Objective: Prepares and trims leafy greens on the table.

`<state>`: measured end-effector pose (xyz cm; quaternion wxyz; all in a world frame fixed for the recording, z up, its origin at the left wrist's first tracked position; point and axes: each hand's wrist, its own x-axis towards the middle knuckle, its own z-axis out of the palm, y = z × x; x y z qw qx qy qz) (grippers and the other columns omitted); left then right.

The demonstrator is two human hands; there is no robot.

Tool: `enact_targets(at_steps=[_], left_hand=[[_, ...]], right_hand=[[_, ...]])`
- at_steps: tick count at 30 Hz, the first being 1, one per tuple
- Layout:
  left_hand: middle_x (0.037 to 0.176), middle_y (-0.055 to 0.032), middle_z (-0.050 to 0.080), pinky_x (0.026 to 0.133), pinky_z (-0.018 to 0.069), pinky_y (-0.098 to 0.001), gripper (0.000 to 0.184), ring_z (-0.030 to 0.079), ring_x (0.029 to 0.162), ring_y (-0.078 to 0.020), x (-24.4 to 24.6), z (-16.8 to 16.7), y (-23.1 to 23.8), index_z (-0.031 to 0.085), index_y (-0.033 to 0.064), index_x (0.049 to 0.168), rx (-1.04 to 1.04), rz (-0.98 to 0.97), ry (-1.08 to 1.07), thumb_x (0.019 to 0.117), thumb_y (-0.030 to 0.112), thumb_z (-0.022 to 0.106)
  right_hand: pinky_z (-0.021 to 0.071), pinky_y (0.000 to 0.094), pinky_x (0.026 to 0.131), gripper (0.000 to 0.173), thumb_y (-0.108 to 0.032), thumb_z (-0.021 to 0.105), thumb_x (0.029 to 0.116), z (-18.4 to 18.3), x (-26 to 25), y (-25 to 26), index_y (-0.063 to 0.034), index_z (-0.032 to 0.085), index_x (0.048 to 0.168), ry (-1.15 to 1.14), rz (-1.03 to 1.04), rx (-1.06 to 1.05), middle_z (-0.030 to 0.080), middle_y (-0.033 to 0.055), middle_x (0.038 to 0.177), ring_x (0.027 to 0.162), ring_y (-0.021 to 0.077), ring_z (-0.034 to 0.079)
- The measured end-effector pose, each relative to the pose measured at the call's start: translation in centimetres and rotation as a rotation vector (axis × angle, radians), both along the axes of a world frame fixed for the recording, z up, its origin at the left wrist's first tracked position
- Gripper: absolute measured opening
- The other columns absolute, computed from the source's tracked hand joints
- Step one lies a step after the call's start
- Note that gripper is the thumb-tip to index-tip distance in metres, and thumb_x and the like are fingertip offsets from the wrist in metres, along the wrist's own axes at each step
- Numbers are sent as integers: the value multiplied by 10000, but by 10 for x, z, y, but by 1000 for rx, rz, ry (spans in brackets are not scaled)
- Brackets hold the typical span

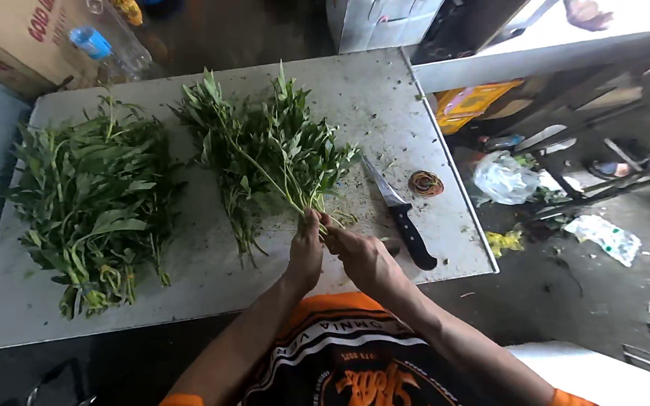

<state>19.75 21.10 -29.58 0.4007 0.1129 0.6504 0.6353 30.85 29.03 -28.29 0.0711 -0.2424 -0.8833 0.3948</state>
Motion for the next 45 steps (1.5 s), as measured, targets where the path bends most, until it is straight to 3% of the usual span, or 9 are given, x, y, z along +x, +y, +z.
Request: enact_targets(at_steps=[5,9,15,19,25,27,32,39,45], left_hand=[[1081,-35,619,904,511,-250,436,602,1001,-56,2,0,0,570,25,1217,55,-99,-84,1132,314,255],[1313,-103,623,997,544,-407,465,632,1179,-193,-32,25,-15,444,25,1464,61,-566,-258,1107,316,379],[1165,-29,734,951,570,-415,376,692,1103,-181,-54,96,-17,703,145,1281,-131,-646,1332,987,370,638],[1404,-64,624,1197,271,-636,406,464,1430,-291,-42,93,31,612,143,1410,-141,-952,1669,1008,195,608],[1168,-232,674,1093,432,-587,342,641,1156,-386,-91,123,65,637,-15,1286,-92,-721,1559,1060,220,533],[1107,-147,658,926,553,-439,371,661,1019,-218,-121,173,63,578,0,1275,2,-529,1446,1090,304,472],[1215,-85,646,1098,450,-440,353,583,1218,-247,-248,262,42,610,47,1175,645,-440,1123,1110,244,325],[934,2,656,937,580,-423,257,689,927,-190,-164,324,19,545,139,1098,698,182,948,1130,258,319],[748,104,542,720,569,-292,312,577,672,-61,-121,320,6,562,207,1011,200,1,1020,1121,343,304]], right_hand=[[577,424,746,467,-449,504,1063,11,-3,14,-66,667,1275,-54,18,-204,723,80,921,794,192,693],[579,377,805,373,-320,468,1088,16,4,42,-80,603,1339,-119,109,-333,694,73,960,830,156,682],[558,390,730,350,-346,435,1100,44,22,79,-117,643,1262,-122,170,-74,671,70,891,756,173,648],[545,293,688,288,-348,508,1068,64,27,89,-134,689,1134,15,209,1,665,1,841,719,78,627],[630,398,775,333,-323,546,1053,59,80,155,-89,682,1246,346,-355,43,741,40,980,826,138,724],[606,441,791,226,-237,597,1050,27,93,179,-65,692,1161,286,-537,108,731,93,1009,855,193,716],[550,560,943,225,-278,664,990,-75,102,201,-167,764,1159,-4,-403,210,714,129,1148,1063,307,685],[530,627,891,154,-156,725,946,-89,87,206,-72,785,1061,186,-451,92,700,211,1122,1015,388,677],[568,524,847,294,-172,710,918,-60,90,224,9,683,1148,324,-520,-191,723,178,1042,917,269,706]])
